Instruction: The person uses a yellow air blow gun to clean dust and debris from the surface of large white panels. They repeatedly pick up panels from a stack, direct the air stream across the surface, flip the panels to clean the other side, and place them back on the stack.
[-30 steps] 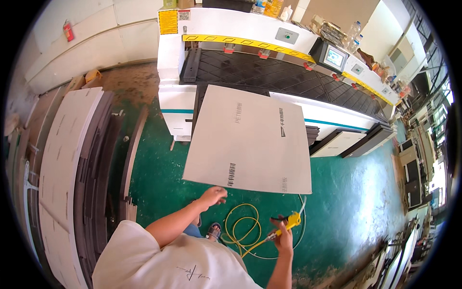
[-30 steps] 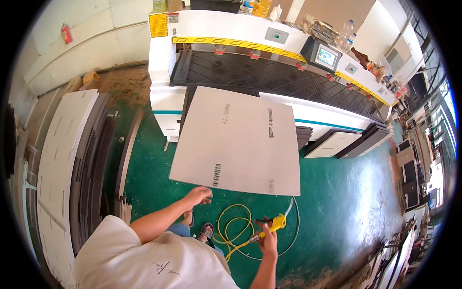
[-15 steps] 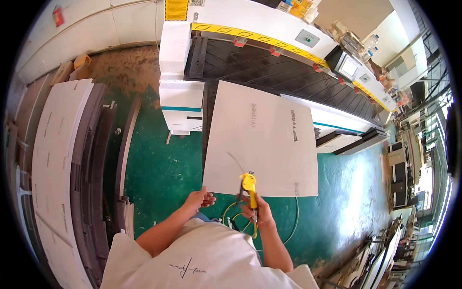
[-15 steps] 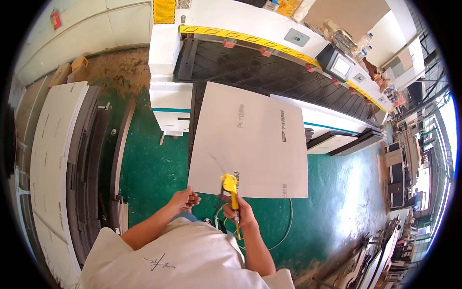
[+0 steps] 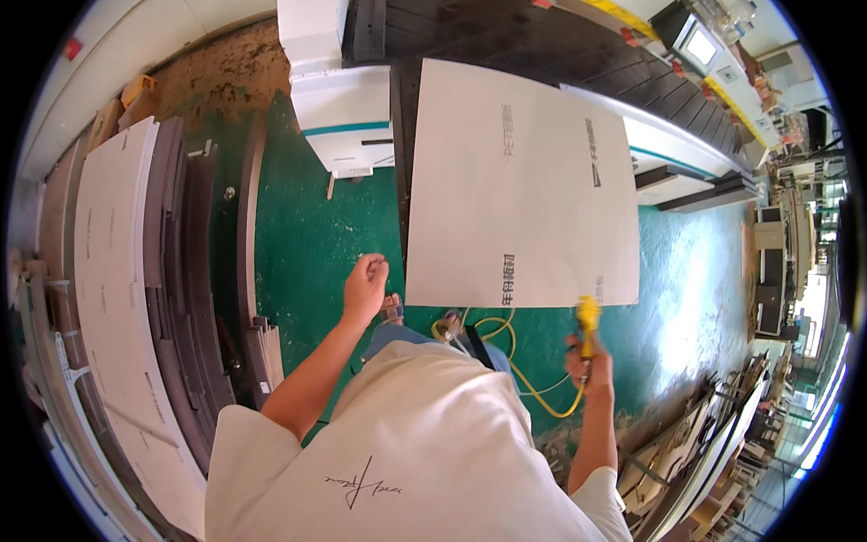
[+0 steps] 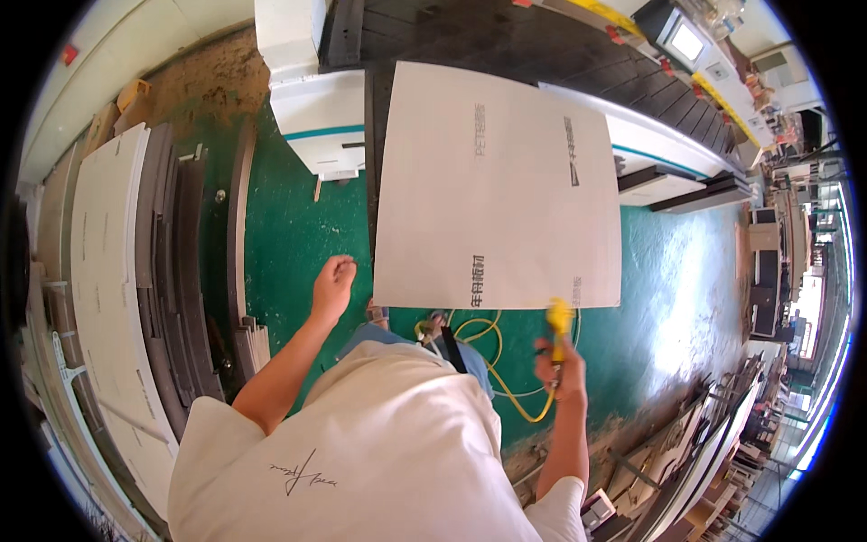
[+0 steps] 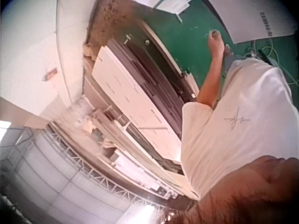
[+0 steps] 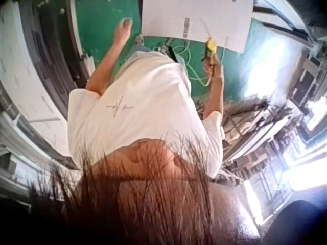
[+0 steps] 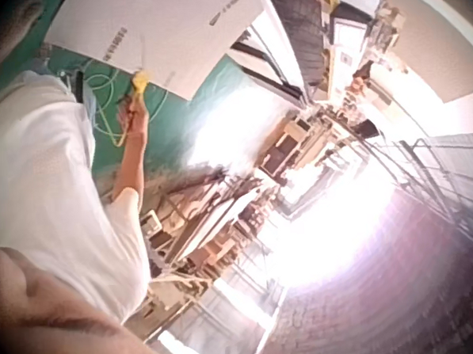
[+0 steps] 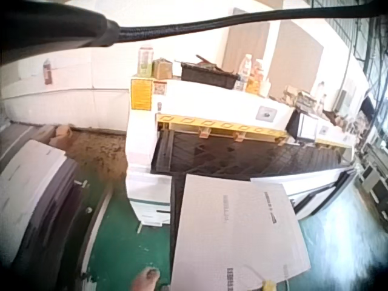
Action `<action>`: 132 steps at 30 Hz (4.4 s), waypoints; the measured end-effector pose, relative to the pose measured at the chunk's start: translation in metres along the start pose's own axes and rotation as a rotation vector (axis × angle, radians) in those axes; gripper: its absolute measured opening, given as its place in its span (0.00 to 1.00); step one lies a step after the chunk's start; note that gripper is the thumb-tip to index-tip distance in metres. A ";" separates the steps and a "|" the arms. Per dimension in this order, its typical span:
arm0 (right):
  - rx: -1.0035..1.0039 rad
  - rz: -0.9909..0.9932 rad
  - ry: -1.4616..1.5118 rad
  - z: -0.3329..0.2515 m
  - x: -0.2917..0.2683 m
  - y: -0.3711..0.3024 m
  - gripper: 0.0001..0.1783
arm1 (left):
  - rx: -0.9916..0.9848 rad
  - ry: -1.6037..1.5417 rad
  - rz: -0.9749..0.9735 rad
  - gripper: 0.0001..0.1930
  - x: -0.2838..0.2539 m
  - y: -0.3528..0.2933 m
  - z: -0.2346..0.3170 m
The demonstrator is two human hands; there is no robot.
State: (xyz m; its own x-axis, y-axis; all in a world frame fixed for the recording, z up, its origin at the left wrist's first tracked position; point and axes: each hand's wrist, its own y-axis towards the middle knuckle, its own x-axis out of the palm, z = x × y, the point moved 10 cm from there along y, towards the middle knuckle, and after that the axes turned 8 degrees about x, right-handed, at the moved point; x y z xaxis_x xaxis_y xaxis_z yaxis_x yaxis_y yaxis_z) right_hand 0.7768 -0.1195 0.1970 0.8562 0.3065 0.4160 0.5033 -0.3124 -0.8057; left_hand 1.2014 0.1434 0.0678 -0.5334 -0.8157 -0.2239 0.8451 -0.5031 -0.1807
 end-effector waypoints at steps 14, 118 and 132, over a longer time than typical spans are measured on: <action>-0.072 -0.228 -1.208 -0.015 0.031 0.102 0.32 | 0.418 0.864 0.136 0.30 0.096 0.000 0.092; -1.882 0.575 -1.664 -0.854 0.372 0.154 0.14 | -0.746 0.884 0.003 0.27 0.045 -0.078 -0.011; -1.844 0.567 -1.868 -0.886 0.438 0.227 0.27 | -0.617 1.088 0.059 0.28 0.085 -0.104 -0.002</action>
State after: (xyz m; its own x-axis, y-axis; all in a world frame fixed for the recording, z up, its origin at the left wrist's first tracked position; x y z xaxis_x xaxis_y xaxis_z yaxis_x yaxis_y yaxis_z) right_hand 1.3692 -0.8530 0.5701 0.4968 -0.2855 -0.8196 0.7748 -0.2795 0.5670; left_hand 1.0681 0.1265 0.0652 -0.4957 -0.0263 -0.8681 0.8685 -0.0167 -0.4954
